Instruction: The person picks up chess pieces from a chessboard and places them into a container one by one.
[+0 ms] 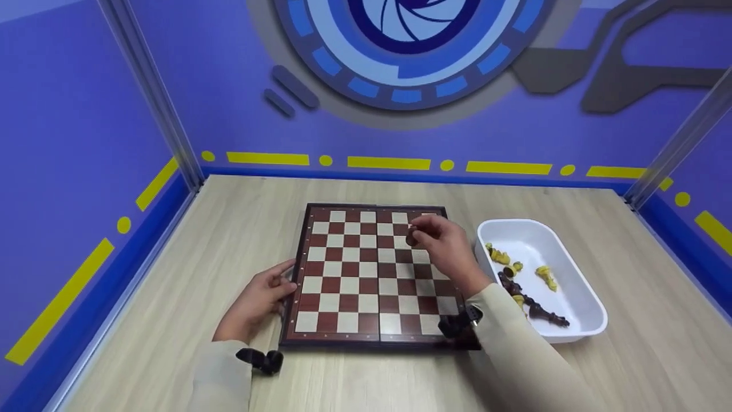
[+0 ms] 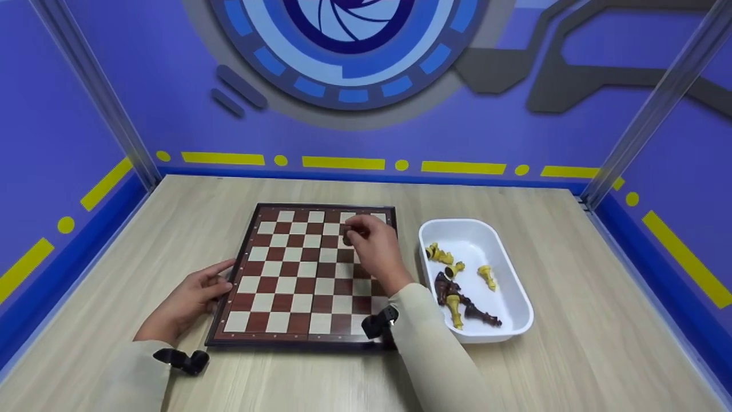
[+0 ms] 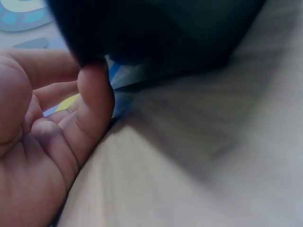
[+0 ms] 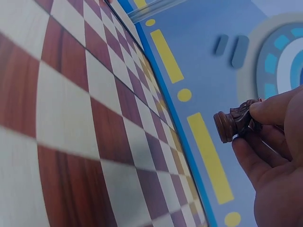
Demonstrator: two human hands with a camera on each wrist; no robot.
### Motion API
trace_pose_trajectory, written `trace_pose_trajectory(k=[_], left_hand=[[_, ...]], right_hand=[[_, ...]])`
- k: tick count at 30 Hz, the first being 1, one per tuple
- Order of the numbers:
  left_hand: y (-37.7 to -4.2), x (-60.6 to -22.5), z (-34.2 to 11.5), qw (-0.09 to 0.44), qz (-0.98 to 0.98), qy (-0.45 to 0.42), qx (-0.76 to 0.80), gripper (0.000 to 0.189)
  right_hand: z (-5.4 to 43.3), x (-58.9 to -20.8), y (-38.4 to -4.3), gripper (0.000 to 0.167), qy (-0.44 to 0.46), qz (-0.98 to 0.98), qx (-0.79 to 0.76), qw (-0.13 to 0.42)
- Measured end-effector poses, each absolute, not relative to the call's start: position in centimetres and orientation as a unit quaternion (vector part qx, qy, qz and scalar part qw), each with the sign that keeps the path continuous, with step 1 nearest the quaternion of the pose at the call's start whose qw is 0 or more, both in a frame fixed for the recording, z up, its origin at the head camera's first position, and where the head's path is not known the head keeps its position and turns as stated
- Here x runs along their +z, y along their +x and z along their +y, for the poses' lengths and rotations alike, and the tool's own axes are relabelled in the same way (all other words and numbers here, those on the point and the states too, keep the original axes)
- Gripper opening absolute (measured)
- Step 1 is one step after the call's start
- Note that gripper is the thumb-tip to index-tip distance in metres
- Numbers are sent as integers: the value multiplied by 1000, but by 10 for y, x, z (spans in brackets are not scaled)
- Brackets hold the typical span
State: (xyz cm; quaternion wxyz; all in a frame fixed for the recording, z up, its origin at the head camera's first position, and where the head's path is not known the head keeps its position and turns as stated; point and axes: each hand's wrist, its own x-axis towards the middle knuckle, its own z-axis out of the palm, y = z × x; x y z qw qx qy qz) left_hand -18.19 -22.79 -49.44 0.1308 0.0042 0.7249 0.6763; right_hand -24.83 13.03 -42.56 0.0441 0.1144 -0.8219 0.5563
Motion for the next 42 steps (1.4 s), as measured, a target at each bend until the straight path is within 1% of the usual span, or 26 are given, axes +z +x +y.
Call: trace_pose_trajectory(k=[9, 14, 21, 29, 37, 42], left_hand=[[-181, -494, -229, 135, 722, 12, 678, 65], [-182, -493, -229, 137, 731, 16, 668, 63], [-182, -491, -228, 134, 747, 8, 651, 61], [-182, -490, -225, 131, 743, 3, 657, 60], [-181, -490, -227, 142, 728, 12, 671, 62], [-180, -489, -227, 140, 731, 9, 668, 63]], right_hand=[[161, -422, -242, 20, 105, -839, 530, 63], [175, -420, -239, 20, 84, -840, 532, 67], [195, -417, -236, 20, 79, -846, 520, 88], [217, -414, -230, 20, 59, -846, 526, 73], [236, -412, -225, 21, 31, -853, 516, 71], [250, -415, -224, 23, 9, -866, 494, 74]])
